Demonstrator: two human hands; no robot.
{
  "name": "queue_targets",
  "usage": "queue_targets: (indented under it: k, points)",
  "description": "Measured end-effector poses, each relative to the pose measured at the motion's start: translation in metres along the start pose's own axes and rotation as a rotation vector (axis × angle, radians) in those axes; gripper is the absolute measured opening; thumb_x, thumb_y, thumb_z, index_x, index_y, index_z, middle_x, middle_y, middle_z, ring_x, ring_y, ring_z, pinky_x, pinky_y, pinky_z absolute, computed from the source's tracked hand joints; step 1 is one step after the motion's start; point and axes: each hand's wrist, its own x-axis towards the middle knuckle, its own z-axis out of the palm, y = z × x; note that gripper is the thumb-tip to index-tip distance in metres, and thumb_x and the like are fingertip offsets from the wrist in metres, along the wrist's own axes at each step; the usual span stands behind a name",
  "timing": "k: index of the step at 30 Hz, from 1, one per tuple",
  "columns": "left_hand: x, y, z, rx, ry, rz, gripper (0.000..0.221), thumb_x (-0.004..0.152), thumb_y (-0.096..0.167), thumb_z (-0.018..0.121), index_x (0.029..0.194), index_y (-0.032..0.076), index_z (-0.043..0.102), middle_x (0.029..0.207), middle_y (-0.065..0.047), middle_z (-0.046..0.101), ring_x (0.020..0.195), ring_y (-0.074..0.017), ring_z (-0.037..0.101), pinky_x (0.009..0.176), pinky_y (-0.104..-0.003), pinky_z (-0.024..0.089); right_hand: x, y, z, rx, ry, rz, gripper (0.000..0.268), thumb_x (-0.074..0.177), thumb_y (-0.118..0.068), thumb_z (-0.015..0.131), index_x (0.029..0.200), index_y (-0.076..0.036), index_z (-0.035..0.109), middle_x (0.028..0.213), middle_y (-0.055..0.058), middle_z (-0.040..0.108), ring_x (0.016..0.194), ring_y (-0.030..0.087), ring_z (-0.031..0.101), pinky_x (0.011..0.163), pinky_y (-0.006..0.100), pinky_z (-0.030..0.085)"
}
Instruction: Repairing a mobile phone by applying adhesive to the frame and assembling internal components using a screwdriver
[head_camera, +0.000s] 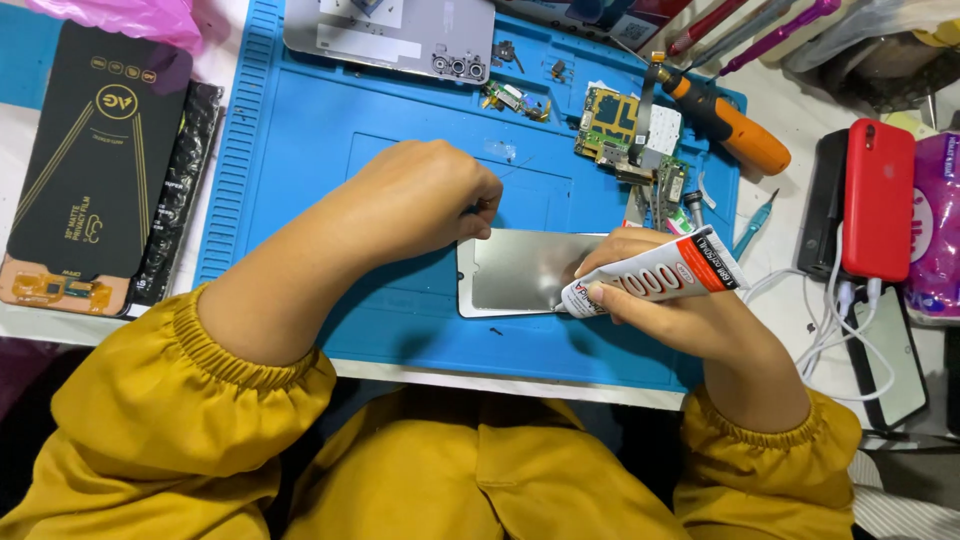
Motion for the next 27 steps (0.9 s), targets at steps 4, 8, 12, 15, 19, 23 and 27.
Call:
queue_targets:
  k: [4,8,12,15,19,23,27]
  points:
    - [0.0,0.001,-0.001,0.002,-0.001,-0.009,0.009,0.087,0.023,0.078,0.082,0.018,0.073,0.071,-0.005,0.072,0.072,-0.0308,0.073,0.066,-0.041,0.058,-0.003,0.0,-0.007,-0.019,0.008,0.017,0.012,0.089,-0.005,0.069,0.098,-0.004,0.076,0.076,0.015,0.068,0.05,0.021,0.07,0.051,0.033,0.054]
    - [0.0,0.004,-0.005,0.023,-0.005,-0.016,0.008,0.087,0.024,0.079,0.083,0.018,0.074,0.07,-0.004,0.073,0.072,-0.0297,0.073,0.067,-0.039,0.058,-0.007,-0.008,-0.013,-0.049,0.019,0.051,0.011,0.09,-0.006,0.068,0.097,-0.002,0.075,0.076,0.016,0.067,0.05,0.023,0.07,0.05,0.035,0.054]
    - [0.0,0.005,-0.006,0.038,-0.011,-0.025,0.007,0.086,0.024,0.079,0.086,0.018,0.075,0.071,-0.005,0.074,0.074,-0.0314,0.074,0.068,-0.04,0.058,-0.013,-0.003,-0.018,-0.053,0.031,0.073,0.009,0.09,-0.007,0.069,0.095,-0.004,0.076,0.078,0.015,0.068,0.05,0.022,0.068,0.049,0.034,0.054]
    - [-0.001,0.008,-0.009,0.044,-0.033,-0.034,0.008,0.087,0.025,0.078,0.087,0.017,0.075,0.07,-0.005,0.074,0.075,-0.0321,0.074,0.069,-0.042,0.059,-0.017,0.002,-0.025,-0.054,0.044,0.102,0.01,0.089,-0.006,0.07,0.095,-0.005,0.077,0.079,0.015,0.068,0.051,0.022,0.066,0.05,0.035,0.054]
    - [0.005,0.001,0.003,0.101,-0.071,-0.074,0.008,0.088,0.033,0.073,0.087,0.026,0.072,0.08,-0.003,0.073,0.08,-0.0334,0.065,0.064,-0.048,0.046,-0.024,0.006,-0.034,-0.242,-0.009,0.035,0.017,0.097,-0.022,0.063,0.09,-0.01,0.073,0.089,-0.001,0.075,0.084,0.014,0.07,0.094,0.033,0.048]
    - [0.005,0.003,0.001,0.128,-0.097,-0.09,0.008,0.089,0.034,0.071,0.088,0.027,0.071,0.081,-0.002,0.073,0.081,-0.0331,0.066,0.064,-0.048,0.046,-0.027,0.006,-0.039,-0.244,-0.011,0.041,0.016,0.095,-0.02,0.063,0.092,-0.009,0.074,0.089,0.001,0.075,0.085,0.016,0.071,0.117,0.042,0.041]
    - [0.006,0.0,0.003,0.143,-0.097,-0.081,0.008,0.09,0.034,0.07,0.088,0.027,0.071,0.082,-0.002,0.074,0.081,-0.0344,0.066,0.065,-0.048,0.046,-0.03,0.008,-0.042,-0.241,-0.007,0.025,0.015,0.096,-0.019,0.063,0.092,-0.009,0.074,0.089,0.001,0.074,0.084,0.016,0.071,0.11,0.039,0.045]
